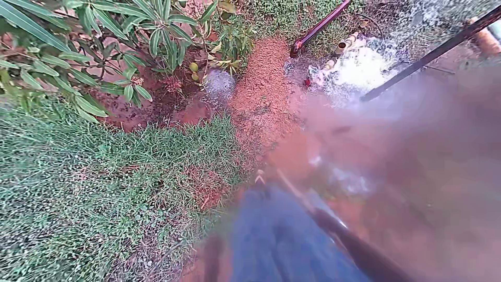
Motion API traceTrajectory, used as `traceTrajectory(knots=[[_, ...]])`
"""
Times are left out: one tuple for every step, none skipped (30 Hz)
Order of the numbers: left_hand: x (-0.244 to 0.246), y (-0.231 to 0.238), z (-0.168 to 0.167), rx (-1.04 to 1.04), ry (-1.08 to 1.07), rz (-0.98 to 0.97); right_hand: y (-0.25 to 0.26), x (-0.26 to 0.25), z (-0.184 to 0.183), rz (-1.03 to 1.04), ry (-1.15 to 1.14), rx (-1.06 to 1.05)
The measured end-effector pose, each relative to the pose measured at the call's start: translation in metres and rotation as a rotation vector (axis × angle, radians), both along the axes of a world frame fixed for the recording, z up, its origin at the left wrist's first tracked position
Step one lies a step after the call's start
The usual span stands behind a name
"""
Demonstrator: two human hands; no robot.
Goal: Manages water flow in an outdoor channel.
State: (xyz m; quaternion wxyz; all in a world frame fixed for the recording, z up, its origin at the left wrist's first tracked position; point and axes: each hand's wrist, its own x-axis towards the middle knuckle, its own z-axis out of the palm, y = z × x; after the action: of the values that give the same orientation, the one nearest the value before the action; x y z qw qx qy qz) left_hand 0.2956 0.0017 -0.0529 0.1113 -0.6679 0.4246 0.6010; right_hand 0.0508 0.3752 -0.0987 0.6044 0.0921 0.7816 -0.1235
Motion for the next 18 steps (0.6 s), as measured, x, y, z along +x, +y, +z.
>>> traceTrajectory(knots=[[0.003,0.001,-0.004,-0.005,-0.001,0.009,0.005,0.000,-0.008,-0.001,0.006,-0.008],[0.004,0.002,-0.006,-0.007,-0.014,0.022,0.005,-0.001,-0.008,0.012,0.009,-0.016],[0.007,0.002,-0.009,-0.003,-0.031,0.038,0.004,-0.002,-0.005,0.022,0.013,-0.025],[0.011,0.003,-0.015,0.001,-0.048,0.051,0.001,-0.002,-0.001,0.022,0.017,-0.021],[0.013,0.003,-0.017,0.017,-0.040,0.062,-0.004,-0.004,0.007,0.015,0.023,-0.017],[0.018,0.005,-0.025,-0.017,-0.028,0.055,-0.010,-0.004,0.017,0.037,0.038,-0.008],[0.019,0.007,-0.025,-0.034,0.002,0.041,-0.015,-0.003,0.026,0.054,0.044,0.007],[0.014,0.007,-0.014,-0.003,0.036,0.024,-0.020,-0.005,0.035,0.046,0.015,0.012],[0.008,0.007,-0.004,0.020,0.034,0.023,-0.018,-0.005,0.030,0.026,0.018,0.000],[0.001,0.007,0.003,0.035,0.024,0.033,-0.011,-0.006,0.017,0.011,0.032,-0.011],[-0.002,0.007,0.006,0.041,0.019,0.049,-0.006,-0.007,0.007,0.004,0.044,-0.021],[-0.002,0.007,0.006,0.038,0.015,0.064,-0.004,-0.007,0.004,-0.007,0.043,-0.026],[0.000,0.007,0.003,0.036,0.017,0.074,-0.004,-0.006,0.004,0.000,0.039,-0.027],[0.002,0.007,-0.001,0.032,0.022,0.076,-0.007,-0.007,0.010,0.002,0.040,-0.022],[0.004,0.007,-0.005,0.030,0.025,0.073,-0.010,-0.008,0.013,0.006,0.043,-0.011],[0.005,0.008,-0.009,0.029,0.025,0.076,-0.012,-0.009,0.017,0.005,0.041,-0.009],[0.008,0.008,-0.013,0.034,0.018,0.084,-0.009,-0.008,0.015,0.015,0.037,-0.014],[0.010,0.008,-0.017,0.046,0.012,0.088,-0.006,-0.008,0.011,0.033,0.037,-0.015]])
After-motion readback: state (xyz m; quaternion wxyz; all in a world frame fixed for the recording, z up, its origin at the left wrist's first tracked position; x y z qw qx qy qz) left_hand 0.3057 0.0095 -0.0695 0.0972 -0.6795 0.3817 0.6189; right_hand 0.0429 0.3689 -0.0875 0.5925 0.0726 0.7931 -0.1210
